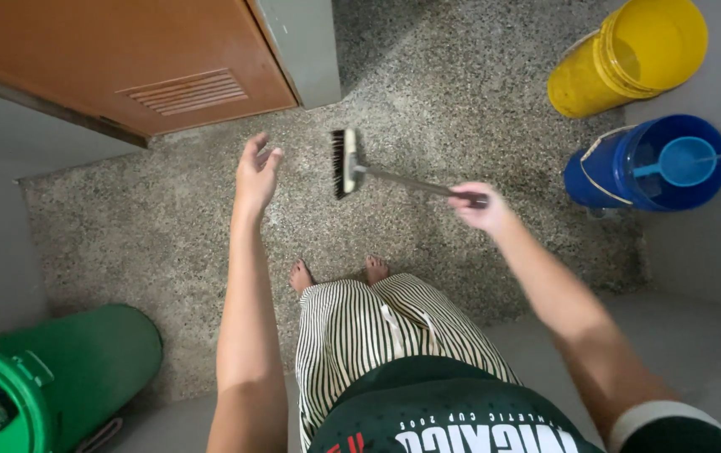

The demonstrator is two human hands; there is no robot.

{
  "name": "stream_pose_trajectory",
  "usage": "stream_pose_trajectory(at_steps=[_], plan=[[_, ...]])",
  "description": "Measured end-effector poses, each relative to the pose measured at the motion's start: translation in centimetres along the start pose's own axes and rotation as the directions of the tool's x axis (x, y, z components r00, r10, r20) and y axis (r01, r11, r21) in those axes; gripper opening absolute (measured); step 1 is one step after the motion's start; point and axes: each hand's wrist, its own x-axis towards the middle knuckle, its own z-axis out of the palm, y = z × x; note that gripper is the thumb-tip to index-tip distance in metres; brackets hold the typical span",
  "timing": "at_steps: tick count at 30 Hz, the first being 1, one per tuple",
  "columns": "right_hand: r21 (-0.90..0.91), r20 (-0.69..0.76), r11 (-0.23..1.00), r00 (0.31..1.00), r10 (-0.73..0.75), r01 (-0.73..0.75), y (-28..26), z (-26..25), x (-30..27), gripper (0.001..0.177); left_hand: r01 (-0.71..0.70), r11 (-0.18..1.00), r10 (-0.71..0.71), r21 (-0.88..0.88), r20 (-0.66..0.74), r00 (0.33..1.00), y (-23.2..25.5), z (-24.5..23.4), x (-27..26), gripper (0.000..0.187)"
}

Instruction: The person sweeps the bathroom floor with a small hand broom, moving around buckets and a toilet. They briefly turn on a tap to fill a blue bucket with water, then continue sweeping the floor.

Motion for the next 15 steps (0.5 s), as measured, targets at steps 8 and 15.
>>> stream_pose_trajectory(at_steps=[8,15], plan=[[-0.057,-0.317,0.998,0.947,-0.050,0.033,-6.4,-8.1,-11.8,0.016,-0.022,0.998,0.019,0.054,0.055,0.998,-1.0,2.3,1.1,0.056],[-0.242,-0.323,0.970,0.940,-0.113,0.033,-3.5,-6.3,-11.9,0.011,-0.091,0.992,0.082,0.083,0.102,0.991,-0.9,2.8,1.0,0.054]])
